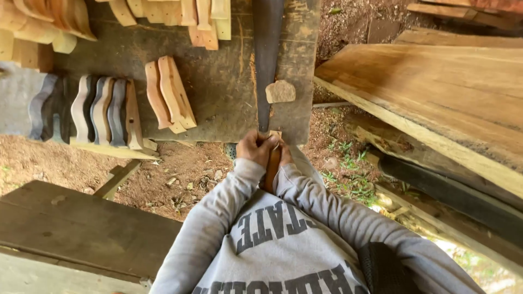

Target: Inspecting and sorting carved wooden furniture components on a workbench.

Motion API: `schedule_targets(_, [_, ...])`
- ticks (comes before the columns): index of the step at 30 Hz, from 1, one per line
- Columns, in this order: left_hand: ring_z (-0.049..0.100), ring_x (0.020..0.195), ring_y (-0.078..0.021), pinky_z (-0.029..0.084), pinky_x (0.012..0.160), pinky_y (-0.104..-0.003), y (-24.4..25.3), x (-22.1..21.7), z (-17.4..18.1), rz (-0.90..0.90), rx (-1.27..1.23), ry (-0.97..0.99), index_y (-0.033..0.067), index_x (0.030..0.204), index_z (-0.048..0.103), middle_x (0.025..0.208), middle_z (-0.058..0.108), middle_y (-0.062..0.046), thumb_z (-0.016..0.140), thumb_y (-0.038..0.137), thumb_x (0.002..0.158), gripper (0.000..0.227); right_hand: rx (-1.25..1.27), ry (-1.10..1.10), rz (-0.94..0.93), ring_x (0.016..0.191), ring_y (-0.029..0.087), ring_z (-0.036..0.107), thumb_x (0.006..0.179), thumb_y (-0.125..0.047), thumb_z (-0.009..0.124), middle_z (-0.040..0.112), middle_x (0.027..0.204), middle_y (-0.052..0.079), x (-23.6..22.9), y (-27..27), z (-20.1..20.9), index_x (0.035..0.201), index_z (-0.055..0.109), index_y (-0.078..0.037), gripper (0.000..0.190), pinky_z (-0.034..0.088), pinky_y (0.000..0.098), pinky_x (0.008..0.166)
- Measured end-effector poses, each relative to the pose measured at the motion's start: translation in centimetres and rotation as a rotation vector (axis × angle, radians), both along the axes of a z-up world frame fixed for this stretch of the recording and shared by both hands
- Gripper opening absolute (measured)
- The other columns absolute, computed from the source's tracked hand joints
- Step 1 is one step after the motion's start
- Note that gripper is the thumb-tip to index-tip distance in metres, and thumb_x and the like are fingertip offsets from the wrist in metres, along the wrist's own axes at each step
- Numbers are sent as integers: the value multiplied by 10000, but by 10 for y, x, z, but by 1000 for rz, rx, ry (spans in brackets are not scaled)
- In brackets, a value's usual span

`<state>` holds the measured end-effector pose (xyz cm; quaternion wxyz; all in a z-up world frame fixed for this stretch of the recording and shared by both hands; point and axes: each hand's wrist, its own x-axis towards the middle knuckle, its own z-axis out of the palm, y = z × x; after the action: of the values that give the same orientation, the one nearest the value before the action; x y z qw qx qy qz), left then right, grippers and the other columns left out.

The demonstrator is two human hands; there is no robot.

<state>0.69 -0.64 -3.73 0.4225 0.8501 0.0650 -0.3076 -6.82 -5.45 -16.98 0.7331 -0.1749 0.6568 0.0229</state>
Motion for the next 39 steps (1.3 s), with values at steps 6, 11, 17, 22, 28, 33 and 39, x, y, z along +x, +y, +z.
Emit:
schedule_targets(6, [690, 644, -203, 548, 651, -328, 29, -26, 5, 114, -92, 135, 136, 737, 691, 662, 693, -71, 922, 353, 737, 318, 44, -77, -42, 886, 267, 694, 775, -534, 793, 742, 1117, 95, -8, -17, -65, 1190, 714, -140, 578, 578, 424, 814])
schedule_targets(11, [728, 684, -241, 544, 660, -371, 10, 10, -17, 21, -121, 1, 151, 724, 691, 655, 716, -70, 863, 363, 813, 287, -16, -91, 113, 878, 246, 663, 845, -481, 726, 731, 1033, 116, -16, -42, -70, 1165, 685, -62, 529, 546, 442, 861])
schedule_targets(17, [698, 603, -197, 557, 591, -334, 32, -10, -23, 76, -118, 113, 187, 719, 683, 630, 684, -37, 816, 405, 853, 288, 55, -90, -60, 692, 271, 723, 749, -542, 807, 776, 900, 128, -5, -43, -44, 984, 755, -129, 477, 596, 414, 645])
schedule_targets(22, [654, 601, -230, 521, 569, -363, 45, -18, 16, 181, -376, 195, 75, 756, 647, 639, 642, -123, 849, 223, 822, 259, -24, -44, 65, 623, 237, 687, 745, -608, 796, 756, 911, 107, 1, -56, -20, 1007, 681, -168, 524, 591, 355, 557])
schedule_targets(28, [627, 634, -208, 509, 594, -345, 23, -7, 10, 78, -291, 90, 117, 760, 669, 667, 661, -109, 879, 263, 770, 256, 115, 19, -40, 525, 218, 639, 748, -575, 784, 723, 821, 142, 61, -22, 168, 943, 676, -123, 504, 544, 331, 436])
schedule_targets(33, [688, 685, -306, 541, 661, -397, 42, -18, 57, -41, -219, 153, 79, 794, 662, 712, 703, -156, 873, 331, 774, 329, -61, 96, 162, 546, 263, 668, 787, -521, 799, 703, 883, 163, 0, -55, 46, 1081, 626, -96, 545, 538, 331, 362])
schedule_targets(39, [719, 699, -278, 547, 644, -366, 35, -19, 28, -71, -151, -47, 193, 705, 657, 665, 688, -75, 904, 438, 719, 348, -108, 5, 150, 819, 316, 698, 875, -473, 760, 696, 1158, 232, 4, -42, 50, 1203, 694, -61, 530, 618, 445, 687])
